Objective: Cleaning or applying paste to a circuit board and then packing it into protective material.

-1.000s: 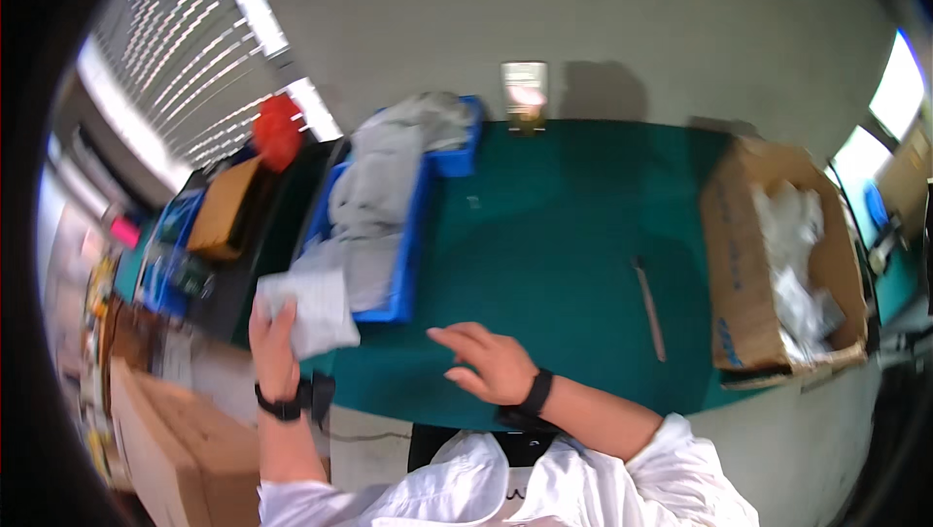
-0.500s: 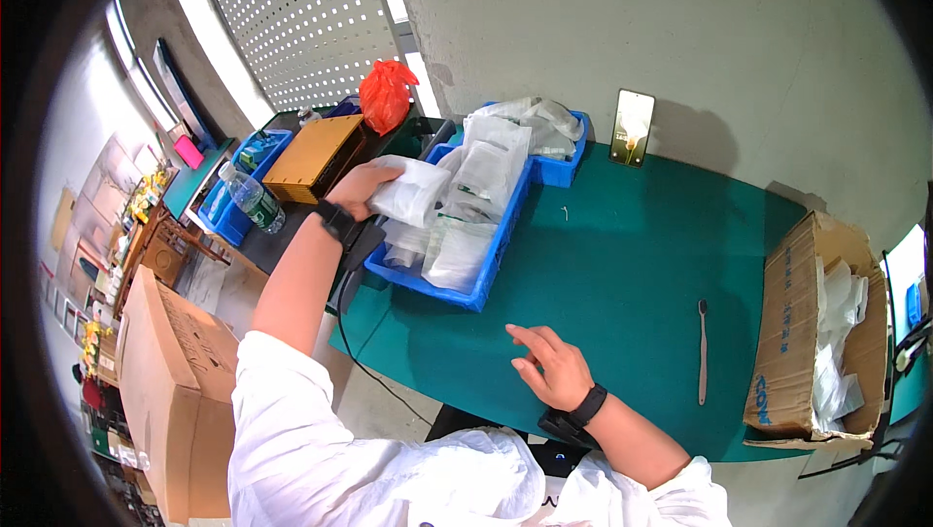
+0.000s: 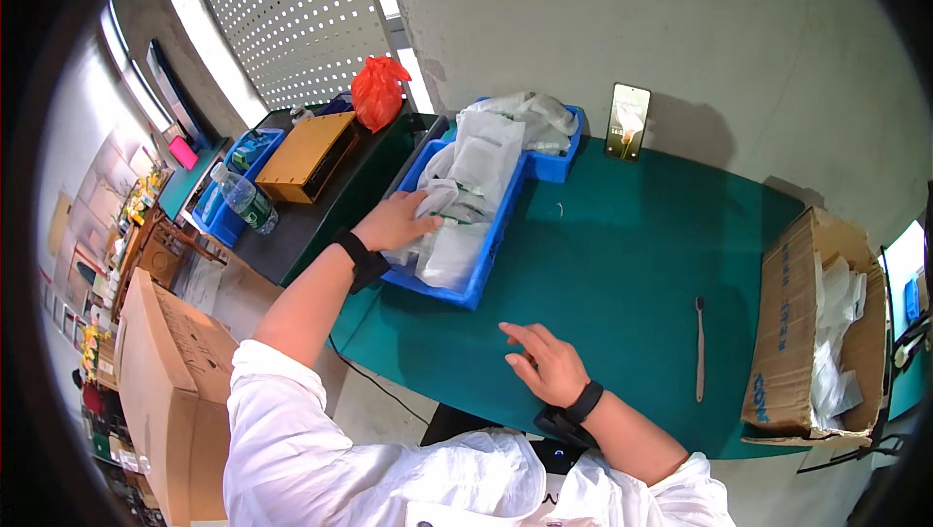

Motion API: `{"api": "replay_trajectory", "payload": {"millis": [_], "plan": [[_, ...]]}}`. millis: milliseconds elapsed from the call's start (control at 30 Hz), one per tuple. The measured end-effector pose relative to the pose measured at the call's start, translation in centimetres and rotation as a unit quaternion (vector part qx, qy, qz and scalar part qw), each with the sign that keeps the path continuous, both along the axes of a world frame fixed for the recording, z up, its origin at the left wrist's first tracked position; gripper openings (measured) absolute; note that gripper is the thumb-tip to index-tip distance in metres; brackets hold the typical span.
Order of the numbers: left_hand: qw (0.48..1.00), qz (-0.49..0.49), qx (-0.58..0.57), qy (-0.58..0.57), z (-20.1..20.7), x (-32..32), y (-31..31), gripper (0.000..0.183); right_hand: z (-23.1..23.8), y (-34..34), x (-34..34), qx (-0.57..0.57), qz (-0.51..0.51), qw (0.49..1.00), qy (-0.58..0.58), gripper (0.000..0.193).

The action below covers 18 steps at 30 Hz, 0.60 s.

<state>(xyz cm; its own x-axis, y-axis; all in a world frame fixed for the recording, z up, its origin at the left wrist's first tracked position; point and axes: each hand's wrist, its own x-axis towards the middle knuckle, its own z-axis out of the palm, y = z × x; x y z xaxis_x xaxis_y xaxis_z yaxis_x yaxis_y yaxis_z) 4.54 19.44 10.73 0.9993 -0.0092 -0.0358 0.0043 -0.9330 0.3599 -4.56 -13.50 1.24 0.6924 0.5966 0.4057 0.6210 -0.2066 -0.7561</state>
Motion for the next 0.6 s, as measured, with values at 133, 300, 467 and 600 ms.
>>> {"api": "replay_trajectory", "payload": {"millis": [133,300,467,600], "plan": [[0.997,-0.059,-0.044,-0.012,-0.6,0.5,1.8,0.064,0.4,0.1,-0.2,-0.028,0.007,0.999,0.027,0.04],[0.997,-0.067,-0.048,0.008,-2.1,1.4,3.5,0.069,0.1,0.2,-0.2,-0.019,0.011,0.999,0.039,0.04],[0.995,-0.059,-0.07,0.035,-2.7,1.7,3.7,0.08,-0.1,0.2,-0.3,-0.034,0.017,0.999,0.034,0.039],[0.998,-0.031,-0.03,0.052,-2.2,1.6,3.1,0.08,0.0,0.3,-0.4,-0.043,0.02,0.998,0.03,0.038]]}}
